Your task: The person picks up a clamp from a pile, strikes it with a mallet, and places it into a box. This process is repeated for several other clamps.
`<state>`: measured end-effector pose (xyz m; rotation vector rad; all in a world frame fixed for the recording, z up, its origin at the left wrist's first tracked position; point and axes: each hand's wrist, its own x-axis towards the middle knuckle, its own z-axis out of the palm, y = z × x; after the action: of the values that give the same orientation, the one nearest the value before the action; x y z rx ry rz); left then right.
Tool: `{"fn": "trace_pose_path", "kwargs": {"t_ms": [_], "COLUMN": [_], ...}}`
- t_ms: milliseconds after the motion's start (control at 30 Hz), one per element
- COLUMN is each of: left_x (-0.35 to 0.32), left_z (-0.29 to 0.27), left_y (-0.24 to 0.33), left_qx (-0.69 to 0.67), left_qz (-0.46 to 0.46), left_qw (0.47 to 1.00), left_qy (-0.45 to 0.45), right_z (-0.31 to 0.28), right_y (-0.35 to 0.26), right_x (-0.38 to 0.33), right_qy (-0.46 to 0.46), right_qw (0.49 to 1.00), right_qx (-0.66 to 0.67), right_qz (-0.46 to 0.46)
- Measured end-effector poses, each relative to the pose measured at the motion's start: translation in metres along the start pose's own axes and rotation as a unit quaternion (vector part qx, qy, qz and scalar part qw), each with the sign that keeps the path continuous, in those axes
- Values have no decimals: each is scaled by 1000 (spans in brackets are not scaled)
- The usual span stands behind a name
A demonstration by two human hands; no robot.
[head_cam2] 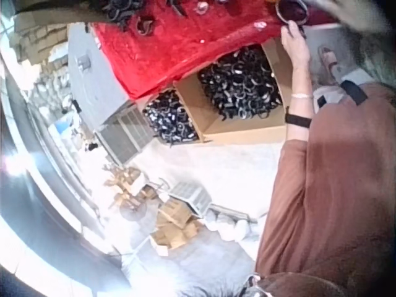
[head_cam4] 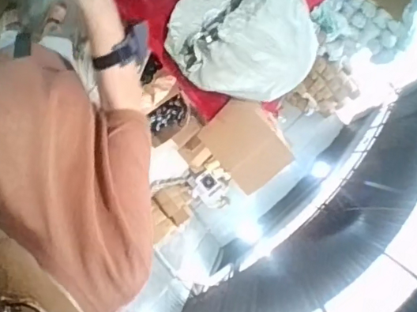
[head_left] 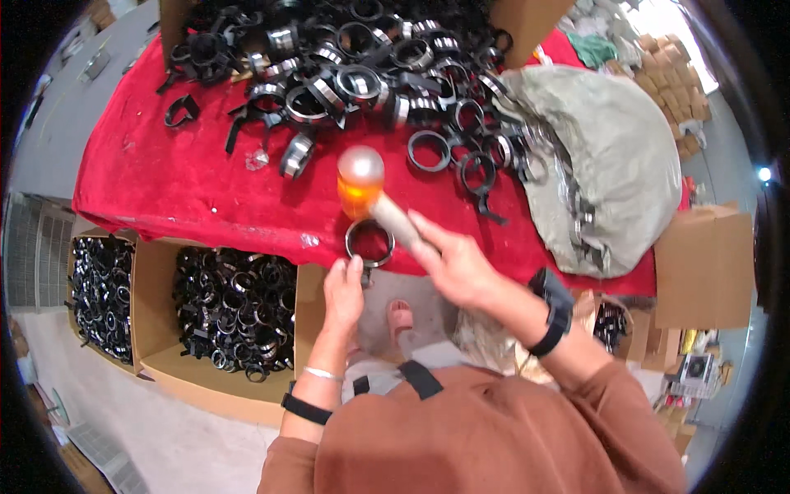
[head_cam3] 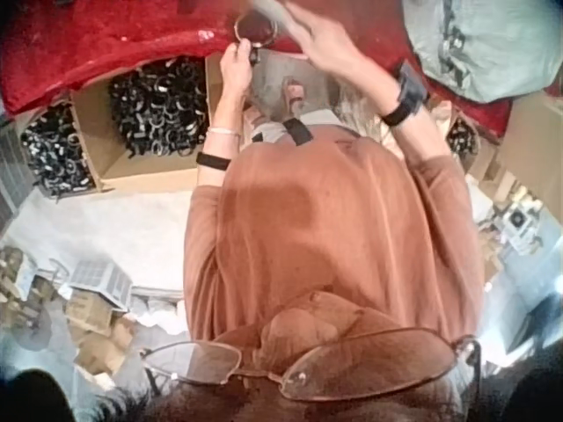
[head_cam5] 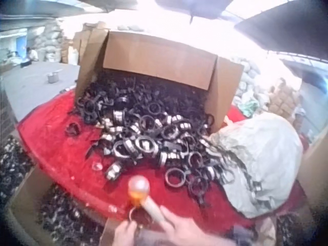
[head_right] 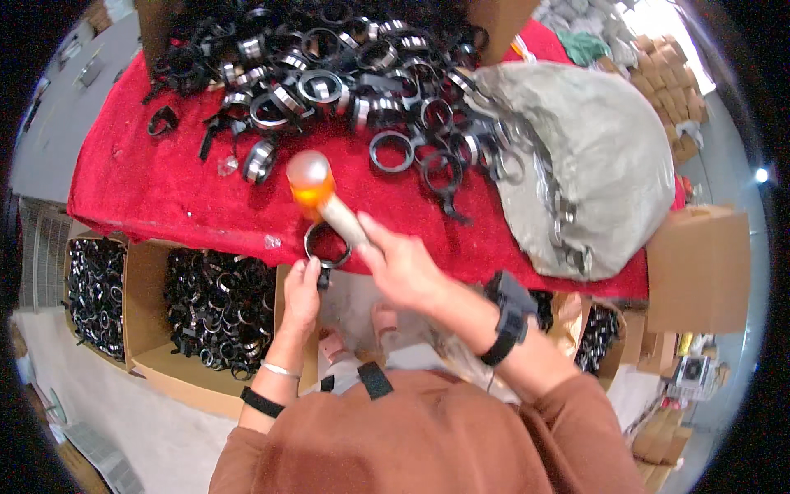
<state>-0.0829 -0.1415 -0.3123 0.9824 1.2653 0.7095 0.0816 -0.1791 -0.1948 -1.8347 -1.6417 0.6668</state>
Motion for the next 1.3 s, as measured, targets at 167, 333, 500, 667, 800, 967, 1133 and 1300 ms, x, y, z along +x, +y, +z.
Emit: {"fn": "trace_pose_path", "kwargs": {"t_ms": [167, 333, 500, 667, 800, 967, 1133, 1300], "left_x": [1, 3, 8, 5, 9, 15, 16, 25], "left_z": [-11, -4, -11, -23, -20, -23, -23, -22], "left_y": [10, 6, 3, 9, 15, 9, -2, -14], "left_qx": [-53, -36, 17, -87, -102, -91, -88, -98], "left_qz": [-22, 27, 24, -31, -44, -15, -6, -11], "left_qw": [998, 998, 999, 993, 987, 987, 989, 986], "left_qy": [-33, -45, -37, -74, -118, -130, -118, -134], "right_z": [-54, -11, -35, -41, 3, -23, -12, 18], "right_y": [-67, 2, -20, -76, -13, -41, -33, 15], "right_x": [-3, -48, -35, -13, -7, -5, -76, -116], "right_qy": [22, -21, -58, -6, -49, -52, 94, 39], "right_qw": [984, 989, 966, 960, 993, 978, 969, 982], "right_qx": [143, 60, 98, 202, 46, 109, 210, 68], "right_qz": [100, 131, 232, 193, 93, 170, 96, 172]}}
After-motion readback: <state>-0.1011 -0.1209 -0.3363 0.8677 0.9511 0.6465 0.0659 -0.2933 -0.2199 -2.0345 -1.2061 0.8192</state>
